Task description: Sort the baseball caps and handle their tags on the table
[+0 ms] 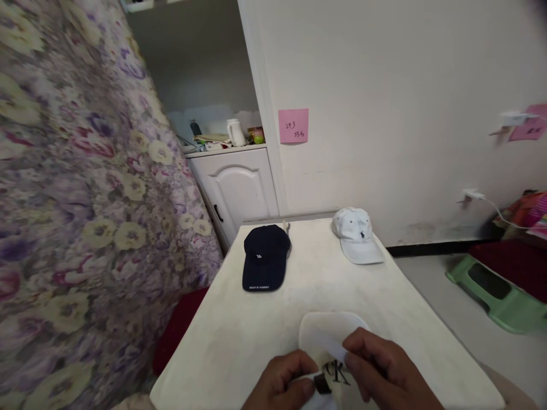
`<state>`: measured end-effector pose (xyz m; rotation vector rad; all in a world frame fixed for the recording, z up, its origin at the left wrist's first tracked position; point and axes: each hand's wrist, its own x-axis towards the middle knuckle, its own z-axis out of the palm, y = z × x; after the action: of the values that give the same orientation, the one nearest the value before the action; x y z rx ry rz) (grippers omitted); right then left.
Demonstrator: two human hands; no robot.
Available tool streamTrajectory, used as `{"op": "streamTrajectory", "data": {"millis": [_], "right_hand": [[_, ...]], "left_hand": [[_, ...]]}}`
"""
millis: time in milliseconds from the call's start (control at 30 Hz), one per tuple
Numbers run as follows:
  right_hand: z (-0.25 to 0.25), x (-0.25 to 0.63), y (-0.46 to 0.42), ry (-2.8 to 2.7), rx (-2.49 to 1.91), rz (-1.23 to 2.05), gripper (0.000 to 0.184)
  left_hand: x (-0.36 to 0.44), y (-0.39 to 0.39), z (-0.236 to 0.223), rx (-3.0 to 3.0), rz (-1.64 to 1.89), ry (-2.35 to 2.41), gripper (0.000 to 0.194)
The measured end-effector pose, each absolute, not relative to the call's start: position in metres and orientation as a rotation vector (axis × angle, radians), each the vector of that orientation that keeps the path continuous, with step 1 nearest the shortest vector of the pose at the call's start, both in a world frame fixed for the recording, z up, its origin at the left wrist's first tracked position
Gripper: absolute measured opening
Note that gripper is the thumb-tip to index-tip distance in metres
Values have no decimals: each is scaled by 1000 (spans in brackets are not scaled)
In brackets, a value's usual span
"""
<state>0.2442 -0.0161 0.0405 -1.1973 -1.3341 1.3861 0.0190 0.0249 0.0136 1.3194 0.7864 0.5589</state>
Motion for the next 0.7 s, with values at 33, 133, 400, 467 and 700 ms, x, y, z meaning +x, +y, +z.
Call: {"op": "streamTrajectory", "data": {"millis": [33, 133, 400, 467, 700], "right_hand": [[39, 244, -16, -1339, -1202, 1371, 43], [33, 243, -15, -1332, -1201, 1382, 43], [22, 243, -12, -1359, -1175, 1332, 34], [25, 243, -12, -1355, -1191, 1349, 32], [37, 246, -12, -1478, -1227, 1316, 31]], "left_hand": [[19, 25, 16, 1338, 544, 790, 33], [21, 23, 25, 1397, 509, 835, 28], [32, 21, 34, 1418, 491, 899, 29], [32, 21, 34, 1424, 484, 855, 25], [27, 23, 30, 1482, 629, 687, 19]]}}
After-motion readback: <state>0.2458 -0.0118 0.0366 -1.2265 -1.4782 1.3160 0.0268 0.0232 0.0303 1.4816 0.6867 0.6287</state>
